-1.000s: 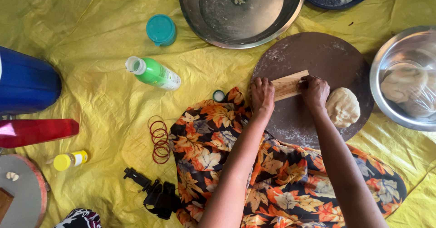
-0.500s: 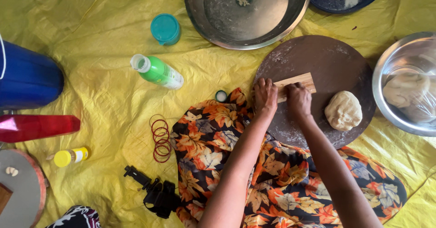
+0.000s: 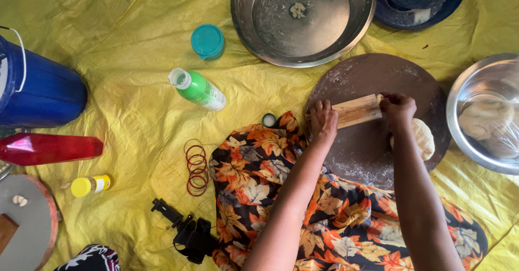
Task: The person kneads a ball of dough on a round wooden board, then places a portion into a plastic bag inside a metal bowl. They continue kneading the remaining dough and use a wooden scraper to clean the board.
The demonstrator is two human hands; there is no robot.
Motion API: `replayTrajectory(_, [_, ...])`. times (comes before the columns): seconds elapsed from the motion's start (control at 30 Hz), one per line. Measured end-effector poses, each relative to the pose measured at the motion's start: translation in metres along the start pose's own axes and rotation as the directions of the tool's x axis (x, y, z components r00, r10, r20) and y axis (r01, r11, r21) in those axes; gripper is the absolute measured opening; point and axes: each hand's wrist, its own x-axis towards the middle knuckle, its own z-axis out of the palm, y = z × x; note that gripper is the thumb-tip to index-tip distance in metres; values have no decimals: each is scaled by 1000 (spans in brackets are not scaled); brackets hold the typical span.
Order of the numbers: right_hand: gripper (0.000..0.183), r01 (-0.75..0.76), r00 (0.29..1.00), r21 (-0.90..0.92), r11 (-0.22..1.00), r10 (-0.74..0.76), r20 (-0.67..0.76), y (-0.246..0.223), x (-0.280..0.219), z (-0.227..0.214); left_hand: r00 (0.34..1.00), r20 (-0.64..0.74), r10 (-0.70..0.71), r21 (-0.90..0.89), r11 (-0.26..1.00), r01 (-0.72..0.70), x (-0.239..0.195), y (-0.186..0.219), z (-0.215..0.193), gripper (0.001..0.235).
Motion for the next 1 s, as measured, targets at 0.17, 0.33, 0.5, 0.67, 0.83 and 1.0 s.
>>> replayTrajectory(0.17, [21, -390, 905, 709, 587, 102, 413, 9, 2, -23, 998, 59, -15, 10, 1000, 14, 6, 7, -3, 28])
replayTrajectory(0.33, [19, -419, 898, 738, 529, 121, 423, -4, -10, -24, 998, 52, -19, 95, 995, 14, 3, 5, -7, 25])
replayTrajectory(0.5, [27, -396, 907, 723, 566, 119, 404, -27, -21, -23, 1000, 31, 3, 53, 999, -4, -4, 4, -11, 21])
replayTrajectory(0.67, [28, -337, 935, 597, 728, 183, 304, -33, -27, -14, 1000, 18, -23, 59, 998, 22, -1, 9, -7, 20])
replayTrajectory(0.83, [26, 145, 980, -256, 956, -174, -92, -25, -26, 0, 998, -60, -12, 46, 999, 15, 4, 6, 2, 18])
replayTrajectory(1.0, [25, 178, 961, -603, 777, -270, -64, -10, -22, 13, 1000, 19, -12, 85, 996, 11, 8, 5, 9, 17])
